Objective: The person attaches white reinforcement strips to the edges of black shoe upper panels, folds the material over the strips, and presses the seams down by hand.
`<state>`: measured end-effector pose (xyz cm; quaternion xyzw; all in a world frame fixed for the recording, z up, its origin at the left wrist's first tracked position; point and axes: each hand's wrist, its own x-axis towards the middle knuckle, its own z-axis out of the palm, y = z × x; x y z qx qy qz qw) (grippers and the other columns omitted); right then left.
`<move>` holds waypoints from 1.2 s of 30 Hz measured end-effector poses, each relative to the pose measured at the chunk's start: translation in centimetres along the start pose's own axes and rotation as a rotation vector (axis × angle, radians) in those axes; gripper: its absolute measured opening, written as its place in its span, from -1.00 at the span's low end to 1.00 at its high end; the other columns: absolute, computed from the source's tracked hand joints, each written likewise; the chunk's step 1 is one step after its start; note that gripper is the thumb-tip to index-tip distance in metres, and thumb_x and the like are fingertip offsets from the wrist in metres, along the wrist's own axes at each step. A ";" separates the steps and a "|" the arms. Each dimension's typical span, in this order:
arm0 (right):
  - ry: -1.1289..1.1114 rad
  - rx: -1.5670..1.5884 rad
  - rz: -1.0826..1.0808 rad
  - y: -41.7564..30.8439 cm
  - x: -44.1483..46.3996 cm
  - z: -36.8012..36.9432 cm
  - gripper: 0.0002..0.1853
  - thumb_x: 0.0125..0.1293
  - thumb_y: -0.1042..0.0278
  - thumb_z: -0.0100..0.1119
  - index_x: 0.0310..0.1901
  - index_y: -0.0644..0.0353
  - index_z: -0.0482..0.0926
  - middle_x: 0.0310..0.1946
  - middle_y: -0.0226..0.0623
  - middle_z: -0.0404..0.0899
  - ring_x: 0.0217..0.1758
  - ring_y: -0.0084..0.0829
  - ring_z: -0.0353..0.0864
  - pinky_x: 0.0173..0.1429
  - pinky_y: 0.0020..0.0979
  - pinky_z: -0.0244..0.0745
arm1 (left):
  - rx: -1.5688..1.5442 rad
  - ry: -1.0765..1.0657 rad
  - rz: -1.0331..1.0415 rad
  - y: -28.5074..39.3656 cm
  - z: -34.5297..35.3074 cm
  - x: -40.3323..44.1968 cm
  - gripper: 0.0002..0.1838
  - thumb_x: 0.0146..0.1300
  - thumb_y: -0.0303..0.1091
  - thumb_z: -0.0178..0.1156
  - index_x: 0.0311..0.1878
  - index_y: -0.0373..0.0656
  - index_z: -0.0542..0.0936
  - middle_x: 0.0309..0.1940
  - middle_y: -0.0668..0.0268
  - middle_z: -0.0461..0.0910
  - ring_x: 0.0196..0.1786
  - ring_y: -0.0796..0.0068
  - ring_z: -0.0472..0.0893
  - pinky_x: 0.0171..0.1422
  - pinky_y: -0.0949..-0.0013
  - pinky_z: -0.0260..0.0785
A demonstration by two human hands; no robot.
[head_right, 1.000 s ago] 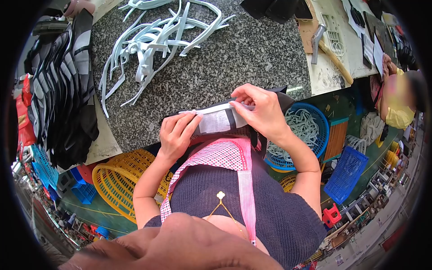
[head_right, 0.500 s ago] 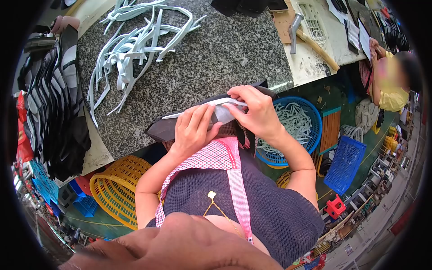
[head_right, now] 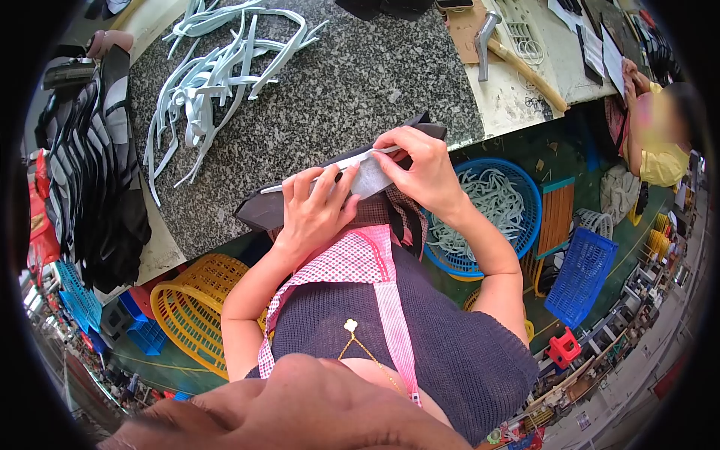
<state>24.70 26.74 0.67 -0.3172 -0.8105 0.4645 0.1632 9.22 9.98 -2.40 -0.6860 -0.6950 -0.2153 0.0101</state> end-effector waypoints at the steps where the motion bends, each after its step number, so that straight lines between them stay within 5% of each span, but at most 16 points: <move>1: 0.009 0.003 -0.010 0.1 0.0 0.1 -0.84 0.29 0.56 0.39 -0.11 0.34 0.68 -0.21 -0.22 0.73 -0.20 -0.39 0.81 -0.10 -0.42 0.73 | 0.005 -0.004 0.000 0.1 0.1 0.1 -0.43 0.18 -0.13 0.39 0.29 0.00 0.67 0.16 0.38 0.52 0.18 0.36 0.49 0.24 0.17 0.23; 7: 0.045 -0.111 -0.154 0.5 0.0 0.7 -0.88 0.27 0.56 0.37 -0.18 0.28 0.65 -0.23 -0.18 0.69 -0.21 -0.21 0.77 -0.10 -0.31 0.70 | 0.021 -0.030 0.003 0.8 0.3 1.0 -0.37 0.12 -0.26 0.32 0.34 -0.07 0.62 0.18 0.35 0.50 0.22 0.34 0.47 0.31 0.15 0.23; 13: 0.030 -0.140 -0.218 0.8 0.1 0.0 -0.84 0.23 0.61 0.40 -0.15 0.30 0.71 -0.21 -0.20 0.72 -0.20 -0.31 0.79 -0.11 -0.40 0.71 | 0.036 -0.016 0.082 0.9 1.0 1.8 -0.28 0.00 -0.24 0.28 0.33 -0.27 0.61 0.13 0.34 0.56 0.18 0.38 0.51 0.29 0.25 0.34; 18: 0.079 0.078 -0.013 1.0 -0.2 -1.6 -0.79 0.24 0.65 0.42 -0.08 0.32 0.75 -0.17 -0.25 0.74 -0.15 -0.48 0.81 -0.04 -0.49 0.75 | 0.071 -0.020 0.091 1.1 0.8 2.3 -0.29 0.00 -0.24 0.28 0.32 -0.26 0.62 0.10 0.37 0.56 0.15 0.42 0.52 0.27 0.26 0.35; 36: 0.149 -0.083 -0.145 2.6 1.0 -1.4 -0.84 0.25 0.62 0.43 -0.13 0.28 0.72 -0.26 -0.26 0.72 -0.25 -0.45 0.81 -0.16 -0.46 0.73 | 0.107 -0.080 -0.031 3.0 0.6 4.2 -0.30 0.03 -0.29 0.31 0.37 0.01 0.59 -0.06 0.43 0.49 0.06 0.37 0.45 0.15 0.20 0.24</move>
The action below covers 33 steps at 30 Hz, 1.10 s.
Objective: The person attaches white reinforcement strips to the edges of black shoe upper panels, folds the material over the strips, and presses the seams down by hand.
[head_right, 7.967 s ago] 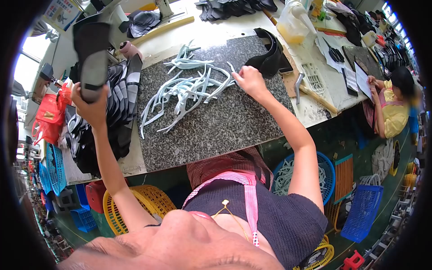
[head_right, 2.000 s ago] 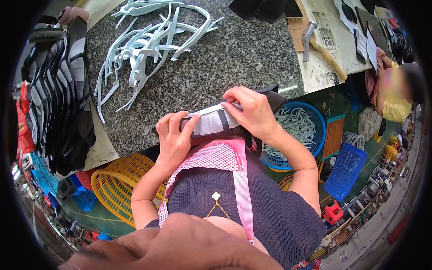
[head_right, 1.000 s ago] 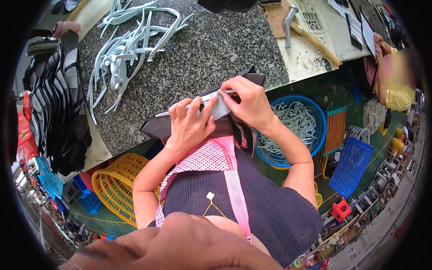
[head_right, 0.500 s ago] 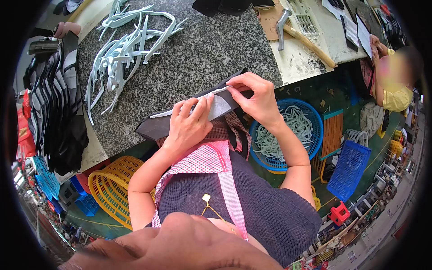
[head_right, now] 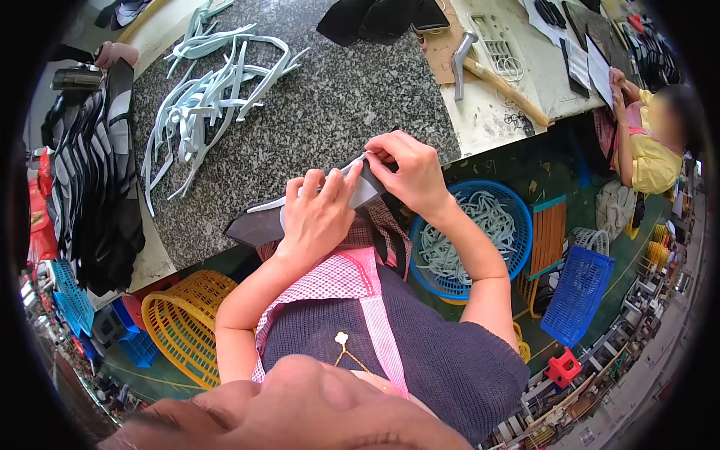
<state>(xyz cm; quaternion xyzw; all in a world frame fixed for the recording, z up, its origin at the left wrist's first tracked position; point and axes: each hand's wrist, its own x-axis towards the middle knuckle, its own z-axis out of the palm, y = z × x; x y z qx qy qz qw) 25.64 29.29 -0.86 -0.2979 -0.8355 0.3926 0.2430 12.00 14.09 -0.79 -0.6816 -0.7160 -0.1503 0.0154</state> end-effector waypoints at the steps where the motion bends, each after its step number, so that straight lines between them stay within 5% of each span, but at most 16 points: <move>1: 0.010 0.009 -0.021 0.1 0.1 0.0 -0.84 0.25 0.61 0.44 -0.13 0.27 0.72 -0.26 -0.28 0.71 -0.28 -0.47 0.79 -0.19 -0.47 0.73 | -0.004 -0.011 -0.011 0.1 -0.1 0.2 -0.30 0.03 -0.30 0.31 0.37 0.01 0.59 -0.07 0.43 0.49 0.06 0.36 0.45 0.14 0.19 0.23; 7: -0.015 0.047 0.114 0.6 1.3 -1.3 -0.84 0.24 0.59 0.42 -0.15 0.23 0.70 -0.27 -0.29 0.67 -0.33 -0.43 0.74 -0.26 -0.41 0.68 | -0.017 -0.018 -0.043 0.4 0.0 0.3 -0.30 0.03 -0.34 0.30 0.37 -0.01 0.57 -0.11 0.41 0.46 0.04 0.34 0.44 0.13 0.18 0.18; 10: 0.145 -0.048 -0.028 0.7 0.4 -1.1 -0.82 0.21 0.60 0.43 -0.16 0.20 0.70 -0.26 -0.29 0.68 -0.28 -0.35 0.74 -0.22 -0.37 0.68 | 0.007 -0.021 -0.048 0.5 -0.1 0.4 -0.34 0.08 -0.28 0.30 0.35 -0.02 0.59 -0.09 0.42 0.47 0.05 0.36 0.43 0.13 0.19 0.21; 11: 0.172 -0.137 -0.248 0.8 0.1 -0.9 -0.80 0.18 0.65 0.40 -0.17 0.18 0.71 -0.22 -0.28 0.69 -0.22 -0.25 0.74 -0.15 -0.31 0.68 | 0.018 -0.023 -0.048 0.5 -0.1 0.5 -0.36 0.10 -0.25 0.29 0.34 -0.02 0.60 -0.08 0.43 0.47 0.05 0.38 0.43 0.12 0.19 0.22; 15: -0.055 -0.400 -0.438 0.8 -1.4 0.2 -0.69 0.32 0.33 0.35 0.09 0.11 0.70 0.05 -0.37 0.72 0.22 -0.35 0.68 0.39 -0.19 0.46 | -0.015 -0.021 -0.065 0.5 0.3 0.1 -0.36 0.09 -0.25 0.32 0.33 -0.03 0.59 -0.04 0.41 0.48 0.08 0.34 0.45 0.16 0.18 0.23; 21: -0.151 -0.500 -0.488 2.3 -2.7 -0.2 -0.52 0.39 0.13 0.30 0.32 -0.04 0.63 0.25 -0.40 0.62 0.40 -0.40 0.56 0.54 -0.21 0.29 | -0.214 -0.044 -0.057 -0.8 -2.7 -1.6 -0.43 0.16 -0.17 0.35 0.25 -0.11 0.61 0.17 0.33 0.55 0.31 0.28 0.48 0.40 0.10 0.28; 26: -0.196 -0.589 -0.538 2.3 -2.6 -0.1 -0.48 0.43 -0.06 0.22 0.40 -0.32 0.58 0.29 -0.44 0.53 0.44 -0.39 0.47 0.52 -0.17 0.23 | -0.107 0.078 0.118 -2.5 -1.5 -4.9 -0.58 0.20 -0.34 0.34 0.14 -0.16 0.67 0.08 0.23 0.65 0.19 0.21 0.65 0.28 0.12 0.45; 30: -0.248 -0.589 -0.511 1.8 -2.5 -0.4 -0.50 0.50 -0.14 0.10 0.39 -0.29 0.60 0.29 -0.41 0.52 0.44 -0.35 0.43 0.54 -0.15 0.18 | 0.019 0.113 0.182 -1.9 -1.3 -4.8 -0.66 0.22 -0.38 0.22 0.04 -0.31 0.71 0.02 0.13 0.71 0.22 0.23 0.67 0.32 0.19 0.47; 33: -0.257 -0.604 -0.522 1.1 -2.1 -1.1 -0.44 0.40 -0.17 0.21 0.41 -0.30 0.57 0.30 -0.45 0.52 0.44 -0.41 0.41 0.56 -0.12 0.10 | 0.037 0.056 0.193 -1.9 -1.4 -5.0 -0.62 0.22 -0.38 0.21 0.06 -0.37 0.70 0.04 0.11 0.71 0.24 0.22 0.65 0.33 0.18 0.45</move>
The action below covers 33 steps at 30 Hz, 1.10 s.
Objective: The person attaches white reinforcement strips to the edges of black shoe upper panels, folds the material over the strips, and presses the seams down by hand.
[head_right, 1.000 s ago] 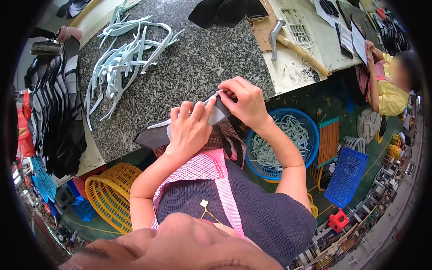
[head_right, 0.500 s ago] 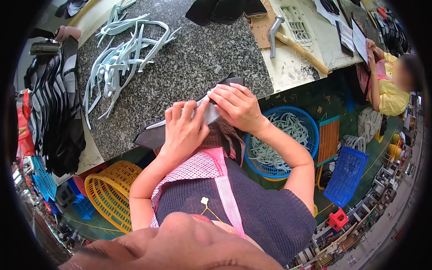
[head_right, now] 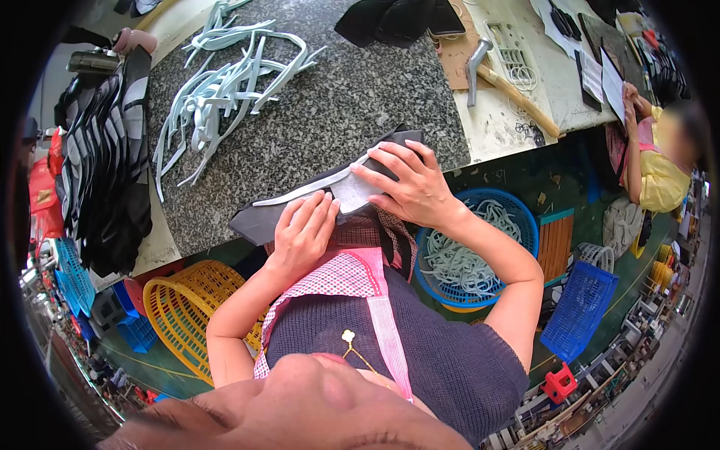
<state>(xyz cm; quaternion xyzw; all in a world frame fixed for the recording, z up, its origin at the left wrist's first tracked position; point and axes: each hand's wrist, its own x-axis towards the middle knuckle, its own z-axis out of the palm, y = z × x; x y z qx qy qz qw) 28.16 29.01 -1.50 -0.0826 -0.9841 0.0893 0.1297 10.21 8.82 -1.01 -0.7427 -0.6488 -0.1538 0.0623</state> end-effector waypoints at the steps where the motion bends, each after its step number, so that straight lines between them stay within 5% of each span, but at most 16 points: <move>1: 0.008 -0.008 -0.007 0.0 0.2 -0.2 -0.43 0.40 -0.18 0.21 0.40 -0.29 0.57 0.30 -0.45 0.52 0.44 -0.41 0.41 0.56 -0.11 0.08 | -0.011 -0.020 -0.009 -0.1 -0.3 0.1 -0.60 0.21 -0.37 0.21 0.07 -0.37 0.70 0.05 0.10 0.71 0.24 0.22 0.65 0.34 0.18 0.44; 6: 0.149 -0.113 -0.107 -1.9 1.1 -0.1 -0.44 0.45 -0.22 0.13 0.34 -0.13 0.64 0.27 -0.47 0.57 0.38 -0.44 0.44 0.51 -0.14 0.10 | -0.016 -0.114 -0.025 0.3 -1.2 0.6 -0.55 0.19 -0.35 0.20 0.11 -0.39 0.69 0.09 0.06 0.71 0.24 0.23 0.62 0.38 0.17 0.39; 10: 0.012 -0.014 -0.154 -3.4 2.1 1.2 -0.34 0.40 -0.24 0.19 0.34 0.07 0.59 0.20 -0.42 0.59 0.36 -0.43 0.48 0.47 -0.20 0.17 | -0.037 -0.152 -0.088 -0.3 -3.4 1.1 -0.52 0.24 -0.36 0.20 0.22 -0.32 0.64 0.21 0.17 0.67 0.35 0.29 0.58 0.46 0.16 0.35; 14: -0.019 0.022 -0.128 -3.5 2.2 0.9 -0.31 0.38 -0.25 0.21 0.37 0.07 0.56 0.22 -0.42 0.57 0.36 -0.43 0.48 0.45 -0.21 0.20 | 0.052 -0.237 -0.141 -0.8 -3.5 -0.3 -0.50 0.28 -0.37 0.18 0.29 -0.25 0.61 0.28 0.23 0.65 0.39 0.35 0.57 0.53 0.16 0.31; 17: -0.093 0.190 -0.068 -3.2 3.0 -0.7 -0.33 0.37 -0.18 0.27 0.37 0.08 0.57 0.27 -0.37 0.55 0.40 -0.40 0.47 0.46 -0.18 0.20 | -0.002 -0.209 -0.132 -1.4 -3.5 0.2 -0.53 0.26 -0.39 0.18 0.25 -0.23 0.63 0.24 0.22 0.67 0.34 0.31 0.61 0.48 0.15 0.37; 22: 0.070 0.450 -0.309 -5.7 1.9 -1.4 -0.49 0.27 0.24 0.38 0.25 0.16 0.60 -0.01 -0.29 0.67 0.04 -0.31 0.65 0.18 -0.20 0.46 | -0.309 -0.160 -0.224 -3.3 -5.0 1.2 -0.52 0.22 -0.36 0.20 0.23 -0.22 0.62 0.21 0.16 0.66 0.28 0.26 0.63 0.31 0.22 0.50; 23: -0.223 0.561 -0.150 -6.0 2.1 -1.8 -0.51 0.33 0.25 0.33 0.27 0.20 0.58 0.05 -0.16 0.65 0.09 -0.18 0.65 0.21 -0.15 0.47 | -0.257 -0.103 -0.180 -3.3 -5.6 1.3 -0.51 0.23 -0.37 0.20 0.25 -0.21 0.62 0.22 0.17 0.65 0.29 0.26 0.63 0.31 0.22 0.49; 25: -0.189 0.959 0.142 -5.6 1.9 1.3 -0.53 0.47 0.23 0.21 0.32 0.23 0.53 0.15 -0.03 0.61 0.22 -0.09 0.64 0.35 -0.10 0.47 | -0.155 0.016 -0.087 -3.3 -6.7 1.7 -0.50 0.24 -0.37 0.21 0.28 -0.20 0.61 0.26 0.18 0.64 0.31 0.27 0.62 0.32 0.24 0.49; 26: -0.180 0.893 0.108 -4.7 1.6 2.4 -0.51 0.57 0.14 0.08 0.37 0.28 0.48 0.36 0.09 0.50 0.42 -0.08 0.54 0.52 -0.07 0.39 | -0.117 0.038 -0.019 -3.3 -7.3 1.6 -0.49 0.27 -0.37 0.20 0.32 -0.17 0.61 0.32 0.19 0.62 0.36 0.31 0.60 0.36 0.26 0.47; 29: -0.163 2.245 0.710 -3.6 4.0 -5.1 -0.44 0.59 0.06 0.07 0.41 0.32 0.45 0.35 0.08 0.54 0.40 -0.22 0.59 0.55 -0.15 0.42 | -0.010 0.090 0.212 -3.8 -7.8 0.9 -0.58 0.35 -0.36 0.21 0.27 -0.03 0.70 0.31 0.34 0.66 0.36 0.43 0.61 0.37 0.30 0.48; 31: -0.927 2.672 0.616 3.3 6.3 2.0 -0.47 0.60 0.04 0.06 0.33 0.35 0.53 0.19 0.00 0.69 0.25 -0.32 0.71 0.45 -0.25 0.55 | 0.024 0.090 0.338 -4.6 -7.2 0.0 -0.59 0.40 -0.27 0.15 0.27 -0.06 0.68 0.38 0.38 0.60 0.46 0.53 0.51 0.54 0.31 0.37; 32: -0.906 2.417 0.665 2.9 7.6 -0.6 -0.49 0.56 -0.01 0.16 0.21 0.32 0.65 -0.03 -0.19 0.80 0.00 -0.48 0.79 0.22 -0.44 0.67 | 0.029 0.075 0.359 -4.8 -6.9 -0.3 -0.58 0.40 -0.27 0.15 0.28 -0.07 0.67 0.39 0.37 0.59 0.48 0.51 0.50 0.56 0.31 0.35; 33: -0.871 2.097 0.587 2.5 8.6 -1.8 -0.50 0.54 -0.01 0.20 0.18 0.31 0.67 -0.05 -0.21 0.80 -0.04 -0.51 0.78 0.16 -0.47 0.66 | 0.035 0.060 0.376 -4.9 -6.6 -0.5 -0.56 0.39 -0.27 0.15 0.30 -0.08 0.66 0.40 0.35 0.58 0.49 0.50 0.49 0.57 0.31 0.33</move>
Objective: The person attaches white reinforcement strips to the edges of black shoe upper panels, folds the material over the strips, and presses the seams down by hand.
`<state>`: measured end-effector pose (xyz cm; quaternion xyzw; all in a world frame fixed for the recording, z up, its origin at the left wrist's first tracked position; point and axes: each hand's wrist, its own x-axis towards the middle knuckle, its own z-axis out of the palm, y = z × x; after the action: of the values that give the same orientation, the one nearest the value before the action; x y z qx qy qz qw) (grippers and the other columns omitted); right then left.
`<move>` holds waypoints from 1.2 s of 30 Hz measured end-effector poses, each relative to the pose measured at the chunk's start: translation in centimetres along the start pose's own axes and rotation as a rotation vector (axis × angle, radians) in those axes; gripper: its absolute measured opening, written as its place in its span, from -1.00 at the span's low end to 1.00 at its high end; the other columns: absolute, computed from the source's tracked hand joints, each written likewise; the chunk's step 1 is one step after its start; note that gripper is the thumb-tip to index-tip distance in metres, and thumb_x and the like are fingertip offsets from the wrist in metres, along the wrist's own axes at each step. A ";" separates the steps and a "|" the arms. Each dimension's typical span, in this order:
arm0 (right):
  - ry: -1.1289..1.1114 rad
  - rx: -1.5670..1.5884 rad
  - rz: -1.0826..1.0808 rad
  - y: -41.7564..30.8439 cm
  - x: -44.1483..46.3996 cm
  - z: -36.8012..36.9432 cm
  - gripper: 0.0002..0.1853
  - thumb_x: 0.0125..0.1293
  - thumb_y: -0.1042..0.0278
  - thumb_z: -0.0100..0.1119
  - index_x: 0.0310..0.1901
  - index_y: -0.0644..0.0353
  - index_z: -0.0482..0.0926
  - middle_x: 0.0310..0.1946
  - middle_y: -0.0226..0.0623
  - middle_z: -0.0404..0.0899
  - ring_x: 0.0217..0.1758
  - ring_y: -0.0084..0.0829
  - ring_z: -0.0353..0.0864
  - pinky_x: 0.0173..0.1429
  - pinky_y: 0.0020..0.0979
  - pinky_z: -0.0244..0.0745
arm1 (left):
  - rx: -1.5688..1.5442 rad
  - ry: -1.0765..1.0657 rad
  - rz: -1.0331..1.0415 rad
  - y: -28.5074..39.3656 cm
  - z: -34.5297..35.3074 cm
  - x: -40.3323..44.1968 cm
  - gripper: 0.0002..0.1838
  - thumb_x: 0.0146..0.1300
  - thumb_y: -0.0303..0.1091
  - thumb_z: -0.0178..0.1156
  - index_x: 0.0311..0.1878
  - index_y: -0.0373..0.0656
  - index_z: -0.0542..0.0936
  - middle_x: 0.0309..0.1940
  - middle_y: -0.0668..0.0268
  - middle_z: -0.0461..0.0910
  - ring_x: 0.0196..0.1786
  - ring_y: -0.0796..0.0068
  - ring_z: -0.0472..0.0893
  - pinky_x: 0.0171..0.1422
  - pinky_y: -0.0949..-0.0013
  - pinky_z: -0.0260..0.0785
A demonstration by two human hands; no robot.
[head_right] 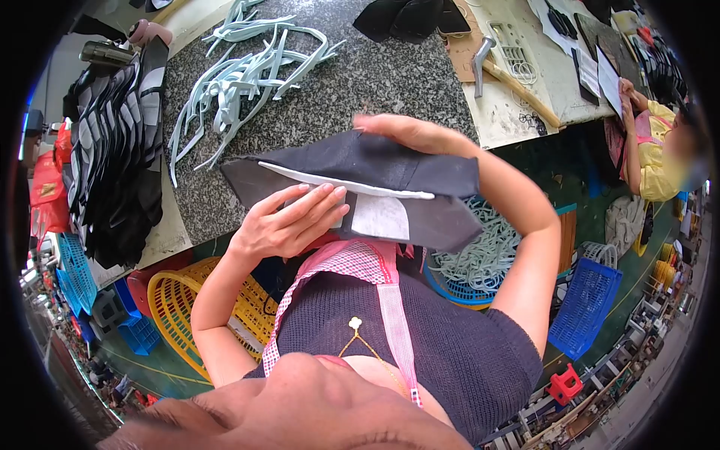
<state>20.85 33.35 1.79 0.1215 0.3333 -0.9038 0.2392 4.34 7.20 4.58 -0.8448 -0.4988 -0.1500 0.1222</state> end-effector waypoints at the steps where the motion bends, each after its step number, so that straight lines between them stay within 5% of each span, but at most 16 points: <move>1: 0.101 -0.311 -0.019 -1.1 0.4 0.8 -0.52 0.52 -0.01 0.24 0.14 0.30 0.70 -0.06 -0.23 0.80 -0.08 -0.54 0.77 0.10 -0.49 0.65 | 0.011 -0.055 -0.004 0.0 0.2 -0.1 -0.56 0.38 -0.28 0.16 0.30 -0.09 0.66 0.40 0.33 0.58 0.48 0.47 0.49 0.55 0.30 0.35; 3: 0.189 -0.789 -0.041 -2.5 1.5 0.3 -0.52 0.45 0.02 0.36 0.11 0.33 0.70 -0.16 -0.27 0.80 -0.22 -0.55 0.70 -0.08 -0.50 0.58 | 0.034 -0.166 -0.014 0.3 0.8 0.1 -0.54 0.35 -0.29 0.18 0.30 -0.11 0.64 0.39 0.30 0.58 0.46 0.40 0.51 0.50 0.28 0.39; 4: 0.233 -1.187 -0.199 -3.3 1.9 0.9 -0.61 0.45 0.16 0.33 0.01 0.39 0.67 -0.28 -0.13 0.77 -0.21 -0.28 0.75 -0.06 -0.33 0.61 | 0.010 -0.189 -0.079 0.7 1.3 0.2 -0.54 0.33 -0.30 0.18 0.29 -0.15 0.63 0.38 0.26 0.58 0.45 0.37 0.52 0.51 0.28 0.38; 7: 0.067 -1.638 -0.227 -5.0 2.2 4.4 -0.76 0.34 0.33 0.27 -0.18 0.40 0.60 -0.35 0.13 0.65 -0.15 0.19 0.69 -0.01 -0.02 0.61 | 0.014 -0.198 -0.251 2.6 3.3 1.6 -0.56 0.27 -0.34 0.15 0.20 -0.27 0.61 0.30 0.11 0.60 0.40 0.24 0.55 0.50 0.25 0.37; 10: 0.118 -2.006 -0.233 -1.6 2.0 6.6 -0.84 0.27 0.44 0.22 -0.22 0.38 0.55 -0.37 0.01 0.67 -0.19 -0.04 0.77 -0.08 -0.11 0.67 | 0.135 -0.178 -0.360 4.1 5.0 2.1 -0.59 0.21 -0.36 0.20 0.13 -0.29 0.63 0.12 0.07 0.66 0.26 0.23 0.62 0.35 0.28 0.46; 13: 0.256 -2.184 -0.479 2.7 1.4 5.8 -0.83 0.22 0.37 0.23 -0.24 0.26 0.50 -0.26 -0.18 0.62 -0.12 -0.23 0.75 -0.10 -0.28 0.68 | 0.072 -0.252 -0.446 5.2 5.9 2.2 -0.60 0.19 -0.35 0.18 0.07 -0.33 0.65 -0.05 0.02 0.71 0.12 0.18 0.66 0.33 0.23 0.47; 17: 0.510 -2.142 -0.571 6.9 0.5 4.6 -0.74 0.22 0.38 0.23 -0.08 0.28 0.55 0.14 -0.04 0.65 0.13 -0.23 0.69 0.20 -0.29 0.58 | 0.053 -0.169 -0.484 5.6 6.8 2.0 -0.63 0.17 -0.35 0.19 0.02 -0.33 0.66 -0.15 0.06 0.71 0.02 0.18 0.69 0.31 0.22 0.47; 20: 0.649 -1.957 -0.653 8.5 0.9 4.1 -0.74 0.20 0.41 0.25 -0.08 0.27 0.54 0.14 -0.09 0.66 0.17 -0.21 0.68 0.20 -0.27 0.58 | -0.019 -0.139 -0.475 4.9 6.1 1.9 -0.71 0.26 -0.29 0.23 -0.05 -0.27 0.66 -0.21 0.10 0.71 -0.02 0.21 0.70 0.20 0.23 0.53; 23: 0.661 -1.798 -0.604 7.9 0.7 5.4 -0.50 0.25 0.41 0.31 0.24 0.28 0.56 0.14 -0.15 0.66 0.16 -0.19 0.65 0.21 -0.22 0.57 | -0.546 -0.297 -0.641 2.7 2.1 2.4 -0.74 0.35 -0.19 0.27 -0.11 -0.21 0.64 -0.29 0.17 0.67 -0.05 0.24 0.71 0.03 0.22 0.58; 24: 0.667 -1.735 -0.593 7.6 0.7 6.0 -0.44 0.26 0.42 0.32 0.32 0.27 0.55 0.15 -0.15 0.65 0.16 -0.19 0.64 0.21 -0.22 0.57 | -0.541 -0.221 -0.652 1.8 1.6 1.8 -0.67 0.28 -0.14 0.44 -0.11 -0.19 0.64 -0.33 0.19 0.64 -0.29 0.22 0.71 -0.26 0.22 0.57; 28: 0.702 -1.772 -0.616 8.7 1.3 5.5 -0.44 0.29 0.31 0.41 0.32 0.24 0.61 0.12 -0.17 0.65 0.15 -0.17 0.64 0.23 -0.20 0.59 | 0.037 -0.048 -0.745 -0.6 -0.7 1.2 -0.33 -0.06 -0.17 0.65 0.12 -0.02 0.54 0.10 0.24 0.51 0.17 0.14 0.53 0.22 0.02 0.33; 29: 0.694 -1.743 -0.655 8.8 1.4 5.4 -0.50 0.27 0.27 0.44 0.22 0.28 0.66 0.11 -0.14 0.64 0.15 -0.14 0.64 0.22 -0.18 0.61 | 0.024 0.010 -0.775 -1.0 0.0 0.1 -0.15 -0.16 -0.13 0.68 0.25 0.05 0.47 0.21 0.26 0.41 0.32 0.10 0.37 0.34 -0.05 0.13; 30: 0.685 -1.707 -0.676 9.0 1.6 5.3 -0.49 0.27 0.29 0.44 0.22 0.29 0.65 0.10 -0.12 0.64 0.13 -0.13 0.65 0.21 -0.18 0.61 | 0.006 0.011 -0.798 -1.6 -0.8 0.2 -0.06 -0.18 -0.17 0.69 0.35 0.03 0.44 0.26 0.23 0.42 0.33 0.07 0.39 0.36 -0.04 0.18; 35: 0.674 -1.643 -0.674 8.8 3.5 6.1 -0.47 0.21 0.40 0.41 0.23 0.32 0.61 0.05 -0.08 0.66 0.08 -0.08 0.68 0.18 -0.15 0.63 | -0.609 -0.085 -0.828 -3.4 1.1 -2.1 -0.39 -0.13 -0.54 0.53 0.12 -0.14 0.64 0.05 0.16 0.63 0.16 0.05 0.59 0.24 0.05 0.46; 36: 0.687 -1.627 -0.691 8.7 3.9 6.4 -0.47 0.21 0.41 0.39 0.24 0.33 0.59 0.02 -0.09 0.66 0.06 -0.09 0.68 0.18 -0.17 0.61 | -0.650 -0.021 -0.798 -3.0 1.3 -2.1 -0.55 -0.13 -0.66 0.42 -0.06 -0.22 0.68 -0.14 0.14 0.67 0.01 0.04 0.65 0.13 0.10 0.55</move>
<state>21.62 21.98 0.38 0.0716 0.9306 -0.3298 -0.1414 0.91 7.43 2.73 -0.5845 -0.7112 -0.3237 -0.2185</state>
